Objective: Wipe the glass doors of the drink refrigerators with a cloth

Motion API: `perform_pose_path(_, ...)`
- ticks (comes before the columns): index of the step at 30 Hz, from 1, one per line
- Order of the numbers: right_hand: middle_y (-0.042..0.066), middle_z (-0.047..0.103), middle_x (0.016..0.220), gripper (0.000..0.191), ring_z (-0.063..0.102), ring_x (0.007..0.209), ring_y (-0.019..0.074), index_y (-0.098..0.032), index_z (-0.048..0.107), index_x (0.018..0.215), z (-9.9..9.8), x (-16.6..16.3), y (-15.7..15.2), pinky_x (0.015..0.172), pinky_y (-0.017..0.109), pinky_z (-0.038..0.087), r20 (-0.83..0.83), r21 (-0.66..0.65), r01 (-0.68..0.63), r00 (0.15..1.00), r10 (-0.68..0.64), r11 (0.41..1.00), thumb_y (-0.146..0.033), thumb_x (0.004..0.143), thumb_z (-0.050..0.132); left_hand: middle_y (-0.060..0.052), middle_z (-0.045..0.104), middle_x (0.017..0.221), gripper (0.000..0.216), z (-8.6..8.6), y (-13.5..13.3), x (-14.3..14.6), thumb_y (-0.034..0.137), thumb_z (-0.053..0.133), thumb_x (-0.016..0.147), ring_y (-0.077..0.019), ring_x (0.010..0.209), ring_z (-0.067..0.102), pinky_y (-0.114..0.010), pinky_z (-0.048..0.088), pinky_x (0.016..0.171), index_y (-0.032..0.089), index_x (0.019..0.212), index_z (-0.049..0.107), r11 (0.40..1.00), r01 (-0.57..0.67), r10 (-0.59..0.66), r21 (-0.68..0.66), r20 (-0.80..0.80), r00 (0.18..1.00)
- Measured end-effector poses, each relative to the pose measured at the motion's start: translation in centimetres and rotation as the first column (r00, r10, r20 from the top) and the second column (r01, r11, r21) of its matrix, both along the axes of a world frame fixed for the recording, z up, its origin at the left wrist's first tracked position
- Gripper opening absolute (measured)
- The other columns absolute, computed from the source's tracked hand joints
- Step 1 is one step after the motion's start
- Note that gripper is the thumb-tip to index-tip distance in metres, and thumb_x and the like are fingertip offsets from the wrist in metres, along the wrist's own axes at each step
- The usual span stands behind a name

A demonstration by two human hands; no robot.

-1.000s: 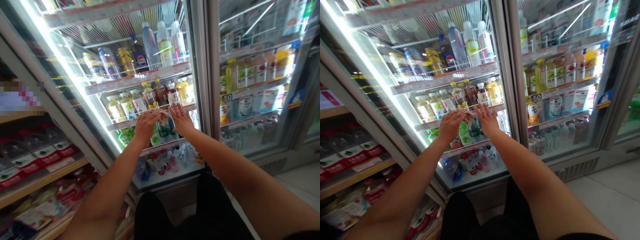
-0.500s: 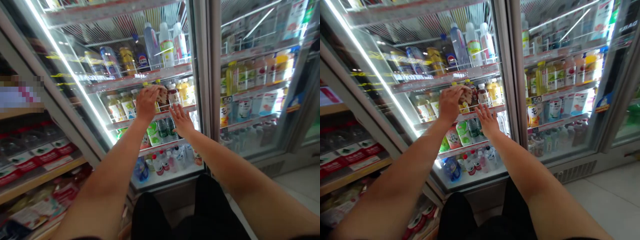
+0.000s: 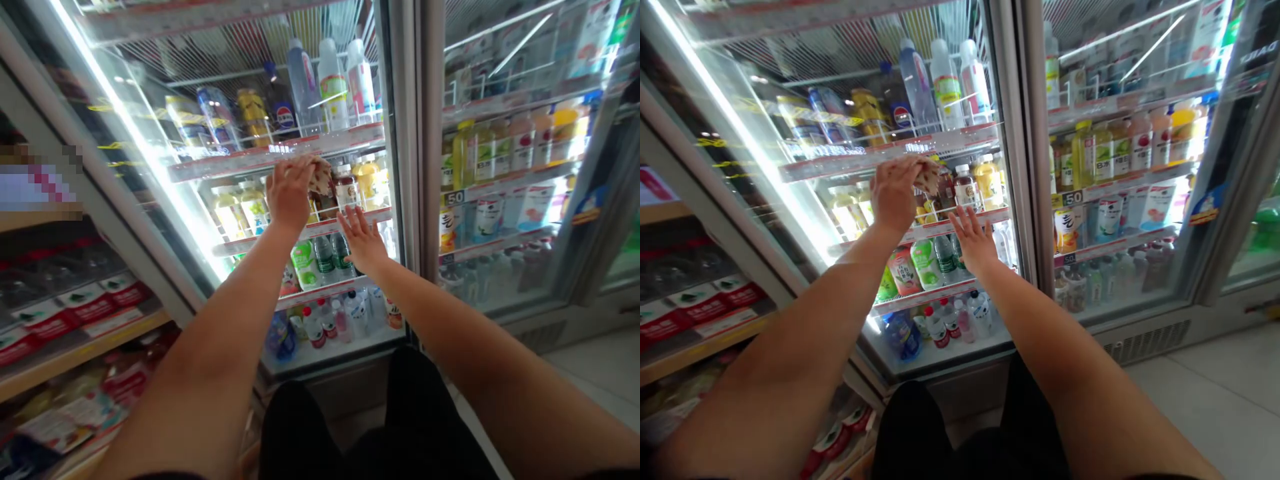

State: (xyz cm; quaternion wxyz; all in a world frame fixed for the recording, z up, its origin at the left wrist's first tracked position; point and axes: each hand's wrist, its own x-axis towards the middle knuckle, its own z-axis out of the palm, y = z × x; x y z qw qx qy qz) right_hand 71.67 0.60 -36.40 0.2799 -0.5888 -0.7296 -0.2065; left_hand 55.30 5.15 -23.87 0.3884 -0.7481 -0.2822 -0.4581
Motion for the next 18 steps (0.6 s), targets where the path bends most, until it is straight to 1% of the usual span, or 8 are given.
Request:
perform_pose_path(2,0.007,-0.010,0.169,0.119,-0.013,0.155,0.0291,-0.023,-0.005,0.162,-0.1,0.0,0.0,0.125,0.063,0.013,0.006,0.010,0.003,1.000,-0.003,1.000,-0.020,0.078,0.080,-0.002,0.063,0.140,0.037,-1.3,-0.2,-0.4,0.018,0.042,0.101,-0.0220,0.131,0.050,-0.046,0.046,0.109,0.023,0.133,0.060,1.000,-0.016,0.016,-0.001,-0.060,0.998)
perform_pose_path(4,0.007,-0.010,0.169,0.119,-0.013,0.155,0.0295,-0.023,-0.005,0.162,-0.3,0.0,0.2,0.124,0.064,0.012,0.013,0.019,0.006,1.000,-0.006,1.000,-0.022,0.078,0.080,-0.001,0.062,0.141,0.036,-2.6,-0.6,-0.8,0.019,0.043,0.101,-0.0247,0.130,0.053,-0.048,0.048,0.105,0.025,0.131,0.063,0.999,-0.024,0.019,-0.022,-0.213,0.977)
perform_pose_path(6,0.007,-0.011,0.168,0.121,-0.013,0.155,0.0296,-0.025,-0.009,0.161,-0.4,0.0,0.5,0.123,0.066,0.013,0.016,0.023,0.001,1.000,-0.001,1.000,-0.023,0.079,0.080,-0.001,0.063,0.140,0.036,-3.1,-0.8,-1.5,0.020,0.044,0.101,-0.0268,0.130,0.055,-0.049,0.050,0.102,0.028,0.129,0.064,0.999,-0.033,0.023,-0.029,-0.298,0.954)
perform_pose_path(8,0.005,-0.013,0.168,0.122,-0.014,0.154,0.0293,-0.027,-0.012,0.160,-0.5,0.1,0.6,0.123,0.066,0.015,0.015,0.034,-0.008,1.000,0.008,0.999,-0.025,0.080,0.079,-0.001,0.062,0.142,0.038,-2.5,-0.8,-2.5,0.019,0.043,0.101,-0.0287,0.129,0.055,-0.052,0.050,0.101,0.030,0.131,0.063,0.998,-0.059,0.056,-0.007,-0.215,0.975)
perform_pose_path(11,0.004,-0.014,0.168,0.122,-0.014,0.154,0.0291,-0.027,-0.013,0.160,-0.4,0.2,0.6,0.124,0.064,0.015,0.009,0.025,-0.005,1.000,0.005,1.000,-0.024,0.080,0.078,-0.002,0.059,0.145,0.042,-1.6,-0.6,-3.6,0.018,0.042,0.100,-0.0295,0.130,0.054,-0.055,0.047,0.105,0.031,0.136,0.060,0.996,-0.094,0.094,0.000,0.016,0.995)
perform_pose_path(13,0.005,-0.013,0.168,0.121,-0.014,0.155,0.0292,-0.026,-0.009,0.161,-0.3,0.1,0.3,0.124,0.063,0.015,0.006,0.014,0.003,1.000,-0.003,1.000,-0.022,0.079,0.079,-0.002,0.059,0.145,0.043,-2.1,-0.8,-4.0,0.018,0.042,0.099,-0.0284,0.129,0.055,-0.054,0.046,0.107,0.032,0.136,0.060,0.996,-0.088,0.089,-0.028,0.048,0.995)
perform_pose_path(16,0.006,-0.012,0.168,0.120,-0.013,0.155,0.0291,-0.025,-0.006,0.162,-0.2,0.0,0.1,0.124,0.064,0.014,-0.001,0.013,-0.001,1.000,0.001,1.000,-0.020,0.078,0.080,-0.001,0.061,0.143,0.041,-4.0,-1.3,-4.3,0.018,0.043,0.099,-0.0282,0.130,0.055,-0.052,0.049,0.104,0.031,0.133,0.062,0.995,-0.086,0.077,-0.059,-0.132,0.988)
perform_pose_path(18,0.006,-0.011,0.168,0.119,-0.011,0.156,0.0292,-0.025,-0.004,0.162,-0.2,0.0,0.0,0.124,0.064,0.015,-0.003,0.020,-0.007,1.000,0.008,1.000,-0.020,0.078,0.080,-0.001,0.062,0.142,0.040,-4.8,-1.5,-4.7,0.017,0.045,0.098,-0.0280,0.130,0.056,-0.050,0.052,0.101,0.030,0.132,0.062,0.995,-0.094,0.081,-0.037,-0.260,0.962)
